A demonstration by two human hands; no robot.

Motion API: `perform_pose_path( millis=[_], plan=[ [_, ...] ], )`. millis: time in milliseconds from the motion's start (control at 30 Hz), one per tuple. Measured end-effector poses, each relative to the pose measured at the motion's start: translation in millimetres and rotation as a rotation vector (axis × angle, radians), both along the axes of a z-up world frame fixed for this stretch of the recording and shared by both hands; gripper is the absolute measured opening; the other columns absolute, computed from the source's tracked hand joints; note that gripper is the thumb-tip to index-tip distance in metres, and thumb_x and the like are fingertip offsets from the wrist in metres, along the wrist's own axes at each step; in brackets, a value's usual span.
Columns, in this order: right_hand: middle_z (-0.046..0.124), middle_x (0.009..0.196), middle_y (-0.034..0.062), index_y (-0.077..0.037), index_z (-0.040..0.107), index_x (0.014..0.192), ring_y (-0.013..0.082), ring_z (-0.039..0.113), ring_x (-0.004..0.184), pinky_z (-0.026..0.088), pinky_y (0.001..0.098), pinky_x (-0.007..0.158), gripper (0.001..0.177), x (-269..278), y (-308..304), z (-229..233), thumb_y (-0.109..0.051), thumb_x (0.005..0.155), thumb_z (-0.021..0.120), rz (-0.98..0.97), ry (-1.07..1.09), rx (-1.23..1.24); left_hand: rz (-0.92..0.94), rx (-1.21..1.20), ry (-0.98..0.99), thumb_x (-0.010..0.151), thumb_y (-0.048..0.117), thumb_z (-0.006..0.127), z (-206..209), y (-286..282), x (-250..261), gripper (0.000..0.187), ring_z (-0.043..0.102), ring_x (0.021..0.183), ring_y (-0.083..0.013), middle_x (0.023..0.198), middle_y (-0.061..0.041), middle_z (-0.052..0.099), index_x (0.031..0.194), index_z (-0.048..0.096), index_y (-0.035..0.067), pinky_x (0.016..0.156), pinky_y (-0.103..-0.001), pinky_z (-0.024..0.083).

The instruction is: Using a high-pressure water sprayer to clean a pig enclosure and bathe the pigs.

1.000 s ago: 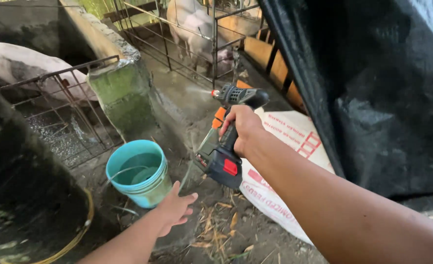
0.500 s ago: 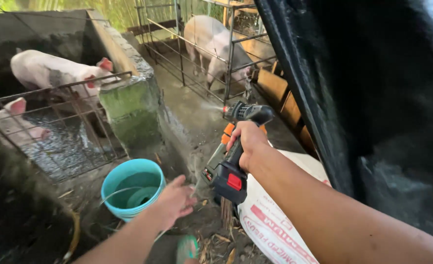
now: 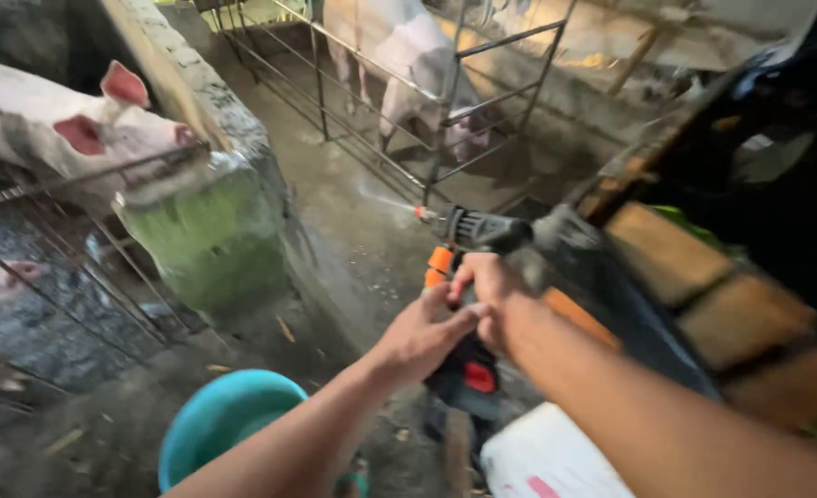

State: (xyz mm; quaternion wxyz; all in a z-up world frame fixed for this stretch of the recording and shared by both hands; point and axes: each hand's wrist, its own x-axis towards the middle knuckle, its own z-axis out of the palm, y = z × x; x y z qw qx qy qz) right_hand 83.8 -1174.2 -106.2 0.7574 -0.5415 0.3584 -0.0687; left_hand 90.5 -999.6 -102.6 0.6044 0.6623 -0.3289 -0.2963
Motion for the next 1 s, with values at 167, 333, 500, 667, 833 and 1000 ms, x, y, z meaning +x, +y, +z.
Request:
perform_pose_path(
  millis=[167,333,500,667,833,1000],
  plan=[
    [0.059,0.062,0.0112,-0.004,0.055,0.054,0.0252,0.057,0.061,0.047,0.0386,0.058,0.012,52.9,19.6,50.6,-0.014,0.06,0.058,-0.139,0.183,-0.109,-0.013,0.063,-0.131,0.081,0.064,0.071,9.8,6.5,90.1,0.097,0.055,0.133,-0.0264,0.14,-0.02,0.059,0.144,0.046,-0.005,0.11,-0.037,0.042],
    [0.056,0.057,0.0127,-0.008,0.052,0.055,0.027,0.054,0.053,0.047,0.0405,0.054,0.015,102.3,-9.4,45.8,-0.019,0.064,0.056,-0.004,0.245,0.049,-0.031,0.184,-0.056,0.075,0.067,0.071,18.3,16.1,126.6,0.115,0.045,0.144,-0.0282,0.156,-0.023,0.044,0.156,0.031,-0.004,0.115,-0.037,0.037],
    [0.052,0.058,0.0045,-0.016,0.052,0.068,0.0195,0.051,0.048,0.047,0.0402,0.051,0.011,149.3,-69.7,31.2,-0.016,0.074,0.06,0.113,0.165,-0.052,0.008,0.326,-0.184,0.073,0.075,0.068,10.0,42.6,153.4,0.113,0.047,0.144,-0.033,0.154,-0.024,0.049,0.152,0.041,-0.002,0.117,-0.041,0.038],
    [0.055,0.063,0.0071,-0.012,0.05,0.07,0.0222,0.055,0.053,0.05,0.0434,0.053,0.016,167.9,-95.2,37.9,-0.019,0.08,0.06,0.184,0.273,-0.212,0.028,0.698,-0.341,0.074,0.078,0.064,9.8,99.0,182.1,0.104,0.045,0.142,-0.0353,0.152,-0.017,0.048,0.151,0.043,0.01,0.114,-0.051,0.039],
    [0.057,0.067,0.0094,-0.009,0.052,0.073,0.0231,0.057,0.057,0.051,0.0447,0.056,0.015,170.8,-98.1,28.9,-0.018,0.082,0.06,0.168,0.329,-0.26,0.019,0.88,-0.433,0.079,0.077,0.063,4.6,113.4,207.2,0.099,0.039,0.145,-0.0365,0.151,-0.017,0.045,0.15,0.045,0.011,0.115,-0.055,0.036],
    [0.058,0.068,0.0107,-0.007,0.053,0.075,0.0238,0.057,0.058,0.051,0.044,0.056,0.019,163.6,-109.5,32.6,-0.021,0.086,0.059,0.179,0.313,-0.245,0.008,0.8,-0.55,0.08,0.078,0.063,6.7,87.8,221.4,0.1,0.035,0.144,-0.0384,0.153,-0.02,0.038,0.151,0.04,0.01,0.114,-0.055,0.032]
  ],
)
